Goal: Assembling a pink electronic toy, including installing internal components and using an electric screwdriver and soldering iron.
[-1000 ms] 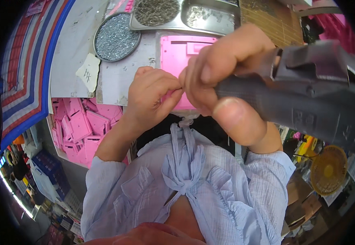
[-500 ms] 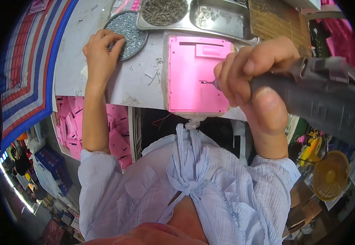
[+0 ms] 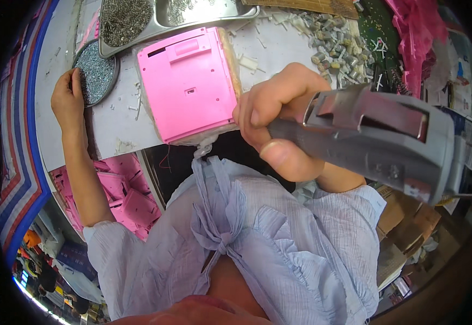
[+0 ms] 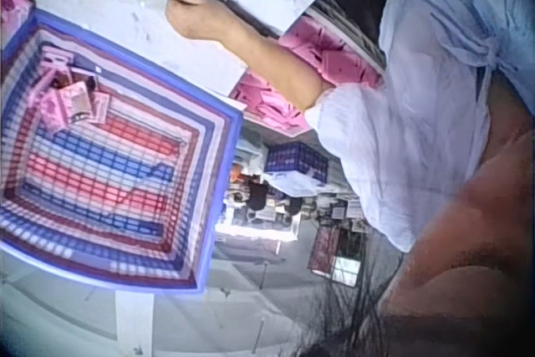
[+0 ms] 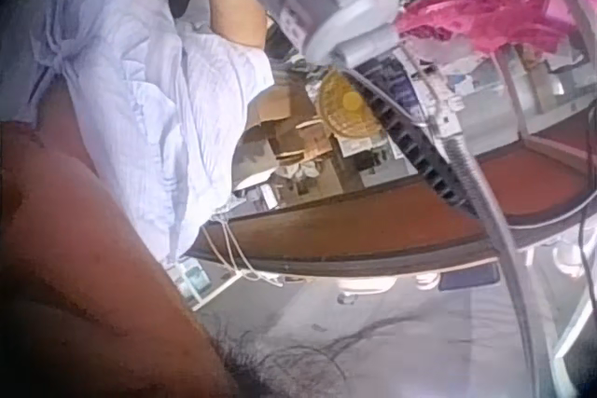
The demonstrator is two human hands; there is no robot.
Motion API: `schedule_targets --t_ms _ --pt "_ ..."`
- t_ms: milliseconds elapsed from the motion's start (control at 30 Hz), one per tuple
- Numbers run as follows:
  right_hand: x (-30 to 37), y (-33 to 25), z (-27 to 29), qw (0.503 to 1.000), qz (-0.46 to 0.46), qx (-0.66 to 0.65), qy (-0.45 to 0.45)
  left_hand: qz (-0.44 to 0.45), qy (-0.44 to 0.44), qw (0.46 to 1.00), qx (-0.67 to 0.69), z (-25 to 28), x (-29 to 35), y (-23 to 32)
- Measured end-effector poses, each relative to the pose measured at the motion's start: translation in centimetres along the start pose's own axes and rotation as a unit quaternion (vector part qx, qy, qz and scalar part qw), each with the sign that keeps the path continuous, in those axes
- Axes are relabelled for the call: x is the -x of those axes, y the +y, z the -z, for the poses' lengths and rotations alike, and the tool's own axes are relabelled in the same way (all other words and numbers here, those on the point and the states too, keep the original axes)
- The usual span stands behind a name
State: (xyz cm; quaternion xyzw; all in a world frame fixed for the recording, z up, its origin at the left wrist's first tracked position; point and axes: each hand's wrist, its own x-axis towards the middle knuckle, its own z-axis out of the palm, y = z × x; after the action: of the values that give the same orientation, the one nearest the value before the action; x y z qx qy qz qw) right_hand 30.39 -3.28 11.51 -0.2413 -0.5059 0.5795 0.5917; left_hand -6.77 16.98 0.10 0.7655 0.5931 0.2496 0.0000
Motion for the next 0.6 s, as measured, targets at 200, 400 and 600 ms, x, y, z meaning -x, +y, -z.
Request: schedule_targets --t_ms 200,400,600 --pt "0.6 0.6 -1.3 0.993 -0.041 0.081 0.081 0.001 0.014 1.000 0.015 1.0 0.1 1.1" --pt "1.0 1.2 -1.2 0.991 -0.047 0.097 0.084 -0.045 -0.046 0.957 0.282 2.9 4.0 10.6" --pt "0.4 1.6 -1.2 0.992 -0.021 0.115 0.040 -0.269 -0.109 0.898 0.331 2.9 6.2 16.8"
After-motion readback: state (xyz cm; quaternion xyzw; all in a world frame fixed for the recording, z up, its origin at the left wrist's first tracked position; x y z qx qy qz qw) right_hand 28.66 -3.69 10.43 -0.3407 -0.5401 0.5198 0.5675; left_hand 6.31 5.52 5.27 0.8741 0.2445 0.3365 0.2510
